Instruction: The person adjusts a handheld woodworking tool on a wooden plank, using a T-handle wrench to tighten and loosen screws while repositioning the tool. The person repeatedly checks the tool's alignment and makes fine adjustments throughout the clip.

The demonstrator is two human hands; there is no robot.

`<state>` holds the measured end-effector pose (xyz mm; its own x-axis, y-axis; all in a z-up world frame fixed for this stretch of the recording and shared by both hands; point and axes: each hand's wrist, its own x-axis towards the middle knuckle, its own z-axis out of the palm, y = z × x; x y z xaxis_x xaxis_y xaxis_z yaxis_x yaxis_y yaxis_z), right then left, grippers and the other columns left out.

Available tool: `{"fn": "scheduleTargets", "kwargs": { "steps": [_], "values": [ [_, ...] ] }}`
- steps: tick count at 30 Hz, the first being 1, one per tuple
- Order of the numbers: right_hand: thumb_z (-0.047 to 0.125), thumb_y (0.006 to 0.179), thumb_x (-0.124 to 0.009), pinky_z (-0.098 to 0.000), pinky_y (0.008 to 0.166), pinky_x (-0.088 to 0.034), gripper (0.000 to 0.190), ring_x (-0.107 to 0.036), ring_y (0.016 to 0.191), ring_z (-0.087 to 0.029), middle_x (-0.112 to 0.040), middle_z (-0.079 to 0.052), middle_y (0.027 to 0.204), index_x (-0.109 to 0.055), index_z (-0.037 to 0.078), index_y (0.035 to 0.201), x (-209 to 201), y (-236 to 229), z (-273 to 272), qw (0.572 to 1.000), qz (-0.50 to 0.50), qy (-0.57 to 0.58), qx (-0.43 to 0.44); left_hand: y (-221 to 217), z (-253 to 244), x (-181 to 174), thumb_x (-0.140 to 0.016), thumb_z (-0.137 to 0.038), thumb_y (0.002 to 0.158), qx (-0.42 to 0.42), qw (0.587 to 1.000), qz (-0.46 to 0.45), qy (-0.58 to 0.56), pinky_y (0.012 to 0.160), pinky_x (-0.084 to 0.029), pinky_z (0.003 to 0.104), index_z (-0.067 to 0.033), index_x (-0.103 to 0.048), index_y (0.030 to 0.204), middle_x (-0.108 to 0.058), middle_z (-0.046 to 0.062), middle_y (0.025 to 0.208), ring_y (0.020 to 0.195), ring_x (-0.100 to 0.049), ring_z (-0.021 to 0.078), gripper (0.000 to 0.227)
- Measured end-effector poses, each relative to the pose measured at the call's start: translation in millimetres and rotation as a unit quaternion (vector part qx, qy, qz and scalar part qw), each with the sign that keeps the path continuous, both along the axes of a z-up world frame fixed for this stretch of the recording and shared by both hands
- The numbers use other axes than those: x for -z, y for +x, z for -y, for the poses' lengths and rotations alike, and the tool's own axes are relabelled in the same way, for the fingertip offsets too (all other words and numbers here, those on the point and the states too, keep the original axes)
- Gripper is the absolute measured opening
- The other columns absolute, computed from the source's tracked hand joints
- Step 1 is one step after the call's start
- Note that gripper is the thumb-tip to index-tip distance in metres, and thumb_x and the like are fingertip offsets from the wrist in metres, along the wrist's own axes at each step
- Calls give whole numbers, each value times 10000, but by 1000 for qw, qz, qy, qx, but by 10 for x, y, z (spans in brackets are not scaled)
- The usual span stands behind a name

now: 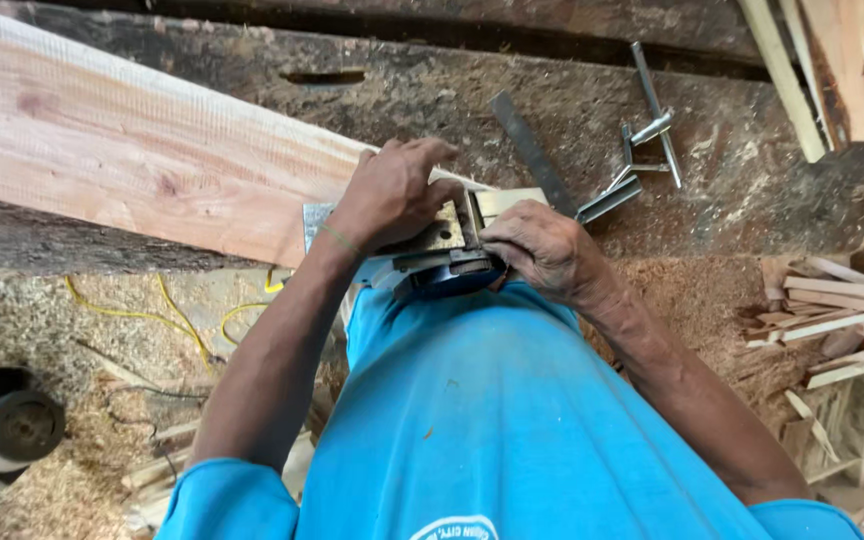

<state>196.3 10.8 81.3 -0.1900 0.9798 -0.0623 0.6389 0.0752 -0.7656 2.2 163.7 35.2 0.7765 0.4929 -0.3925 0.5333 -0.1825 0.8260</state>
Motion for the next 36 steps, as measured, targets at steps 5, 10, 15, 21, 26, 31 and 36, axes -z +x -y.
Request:
{"fn": "scheduleTargets", "kwargs": {
  "steps": [5,10,15,21,26,31,36],
  "values": [
    [36,851,-789,-382,859,-607,228,-710,981,-276,-714,-112,1021,-710,30,1066,-12,2,1,999,2,7,39,-187,236,-364,-828,-323,714,2,990,29,141,1017,-364,540,-147,-679,1178,-538,184,1447,1256,-509,384,518],
    [44,879,-796,-368,832,-602,210,-716,947,-266,-715,-109,1004,-701,22,1065,46,18,-35,999,-5,-21,38,-496,908,-474,-811,-293,793,-17,976,87,199,1162,-242,523,-235,-706,1256,-562,88,1457,1372,-495,305,478],
    [52,881,-790,-347,787,-602,198,-717,892,-243,-710,-101,966,-711,23,1061,-16,89,-196,997,-17,-72,13,-424,1027,-254,-795,-303,901,-99,960,140,220,1189,-255,468,-241,-707,1199,-619,41,1447,1387,-516,237,317],
    [66,867,-766,-355,790,-612,201,-712,907,-251,-697,-107,1007,-710,24,1055,-15,129,-194,996,-3,-45,-72,-502,1118,-242,-792,-299,918,-100,964,135,207,1171,-283,457,-213,-700,1173,-621,41,1444,1387,-532,221,284],
    [111,893,-771,-326,738,-616,203,-713,856,-216,-702,-82,976,-723,45,1079,0,156,-285,994,15,-56,-91,-446,1043,-261,-783,-314,896,-110,965,144,191,1154,-297,454,-222,-698,1167,-610,40,1446,1364,-535,221,298],
    [131,881,-773,-320,718,-616,224,-710,836,-207,-699,-75,960,-726,50,1084,-4,147,-317,990,19,-71,-122,-469,1061,-274,-784,-309,900,-106,968,137,182,1156,-295,459,-212,-691,1156,-601,44,1450,1360,-534,223,289],
    [127,885,-771,-320,691,-615,203,-704,811,-195,-691,-63,927,-728,52,1069,-35,137,-394,987,32,-74,-139,-464,1048,-285,-783,-306,897,-110,966,144,182,1158,-297,457,-207,-694,1168,-596,43,1457,1362,-528,223,302]
  ]
}}
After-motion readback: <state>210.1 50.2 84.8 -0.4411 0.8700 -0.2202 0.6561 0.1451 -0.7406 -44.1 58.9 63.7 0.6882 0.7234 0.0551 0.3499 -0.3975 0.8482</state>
